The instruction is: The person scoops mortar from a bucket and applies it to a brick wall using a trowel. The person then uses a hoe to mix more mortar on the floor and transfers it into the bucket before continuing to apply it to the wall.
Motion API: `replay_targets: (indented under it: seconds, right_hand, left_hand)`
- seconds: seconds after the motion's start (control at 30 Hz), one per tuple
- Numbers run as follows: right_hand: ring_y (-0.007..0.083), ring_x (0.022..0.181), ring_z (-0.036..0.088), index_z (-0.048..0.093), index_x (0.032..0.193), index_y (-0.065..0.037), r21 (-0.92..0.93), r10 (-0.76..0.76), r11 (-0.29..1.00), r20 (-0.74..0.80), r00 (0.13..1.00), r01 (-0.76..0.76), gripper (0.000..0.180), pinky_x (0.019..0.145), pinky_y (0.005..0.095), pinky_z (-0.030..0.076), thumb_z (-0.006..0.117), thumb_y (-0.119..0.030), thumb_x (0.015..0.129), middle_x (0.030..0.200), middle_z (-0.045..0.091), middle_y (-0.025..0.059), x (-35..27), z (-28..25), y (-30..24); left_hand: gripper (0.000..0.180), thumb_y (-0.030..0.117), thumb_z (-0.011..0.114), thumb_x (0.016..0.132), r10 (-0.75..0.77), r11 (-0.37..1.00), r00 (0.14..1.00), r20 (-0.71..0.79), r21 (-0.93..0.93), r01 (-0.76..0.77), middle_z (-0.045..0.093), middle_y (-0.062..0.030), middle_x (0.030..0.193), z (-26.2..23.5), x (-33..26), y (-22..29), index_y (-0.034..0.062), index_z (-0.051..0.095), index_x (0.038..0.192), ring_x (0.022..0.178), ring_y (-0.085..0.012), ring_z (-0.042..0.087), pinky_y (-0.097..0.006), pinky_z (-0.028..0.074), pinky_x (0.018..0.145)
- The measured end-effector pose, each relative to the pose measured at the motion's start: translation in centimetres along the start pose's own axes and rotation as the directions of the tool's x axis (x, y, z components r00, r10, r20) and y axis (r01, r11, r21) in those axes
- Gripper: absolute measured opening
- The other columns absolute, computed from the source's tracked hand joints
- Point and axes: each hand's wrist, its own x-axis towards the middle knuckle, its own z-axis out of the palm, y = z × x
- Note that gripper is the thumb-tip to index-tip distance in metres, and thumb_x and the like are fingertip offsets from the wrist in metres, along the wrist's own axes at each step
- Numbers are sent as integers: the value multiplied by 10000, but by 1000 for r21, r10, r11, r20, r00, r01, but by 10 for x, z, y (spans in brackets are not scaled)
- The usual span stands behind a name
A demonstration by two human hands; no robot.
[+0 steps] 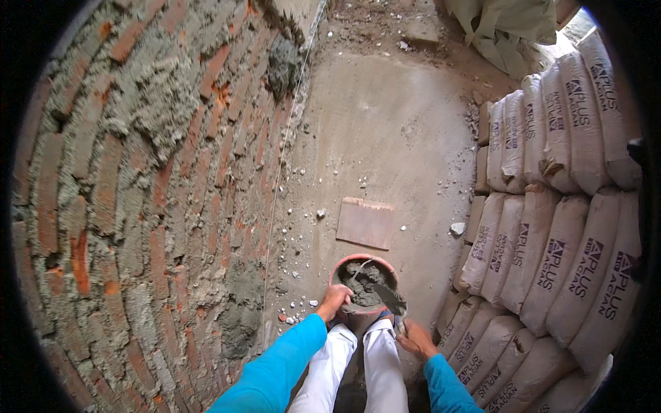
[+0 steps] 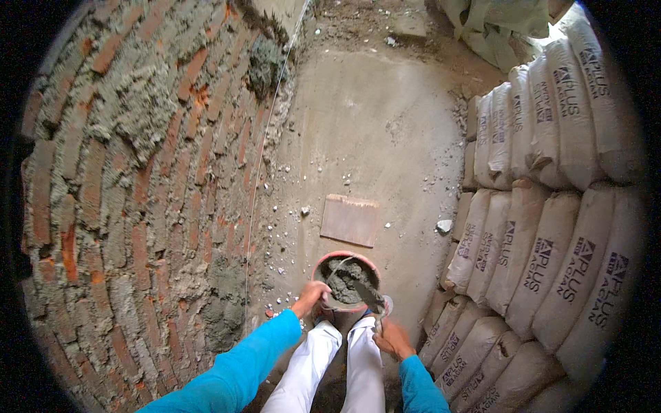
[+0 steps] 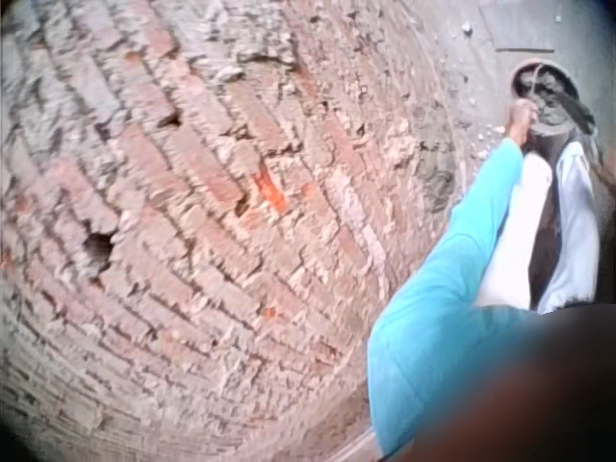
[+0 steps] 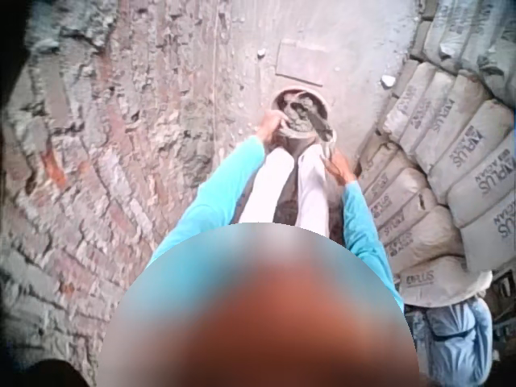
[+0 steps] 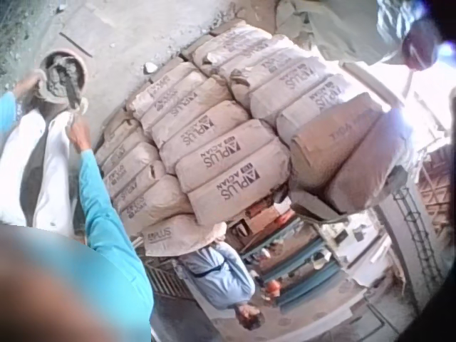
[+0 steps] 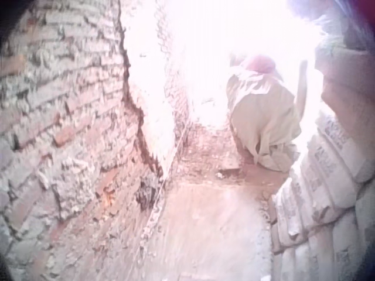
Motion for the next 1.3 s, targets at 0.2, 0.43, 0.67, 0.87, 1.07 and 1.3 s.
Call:
replay_targets:
  seconds: [0.2,0.43,0.67,0.87,1.07,1.3]
  right_hand:
    - [158,652,609,557,986,-12,329,9,944,-118,993,30,251,573,327,497,681,-119,797,781,597,75,-51,-28,13]
    - [134,663,598,557,971,-10,768,126,638,-178,976,57,223,589,297,495,667,-45,780,809,604,53,-77,-123,-64]
    - [106,619,570,557,949,-22,730,196,642,-450,871,233,173,554,273,475,643,-50,802,748,586,28,-52,-223,-160]
    - [95,586,560,557,924,-28,732,249,599,-556,793,325,114,534,264,467,621,-51,833,705,572,16,5,-287,-199]
    - [117,546,560,568,899,-12,694,226,676,-516,826,248,146,508,293,453,653,-117,845,691,592,57,116,-380,-187]
    - [439,787,637,574,1000,-14,279,56,954,-527,848,111,276,713,510,487,607,-260,878,860,658,249,254,-466,-165]
  left_hand:
    - [378,342,577,837,-38,988,998,-44,146,44,568,-115,741,79,-22,82,-34,586,799,698,-214,512,-421,388,607]
    - [250,277,584,848,72,997,996,59,34,-74,509,-5,650,70,-13,217,65,569,715,564,-125,474,-316,368,497]
    - [245,258,622,805,198,970,975,99,120,-209,569,-49,665,82,46,345,19,599,756,612,-167,530,-356,402,544]
    - [102,103,605,761,272,962,953,135,0,-275,527,-29,769,94,138,455,68,553,842,727,-143,492,-316,421,641]
    - [71,55,562,749,258,966,963,71,-32,-257,483,-3,727,106,236,537,82,533,807,678,-124,452,-287,389,584]
    - [59,118,563,891,188,982,980,69,-43,-185,496,22,732,93,302,581,88,555,841,653,-94,452,-270,411,619]
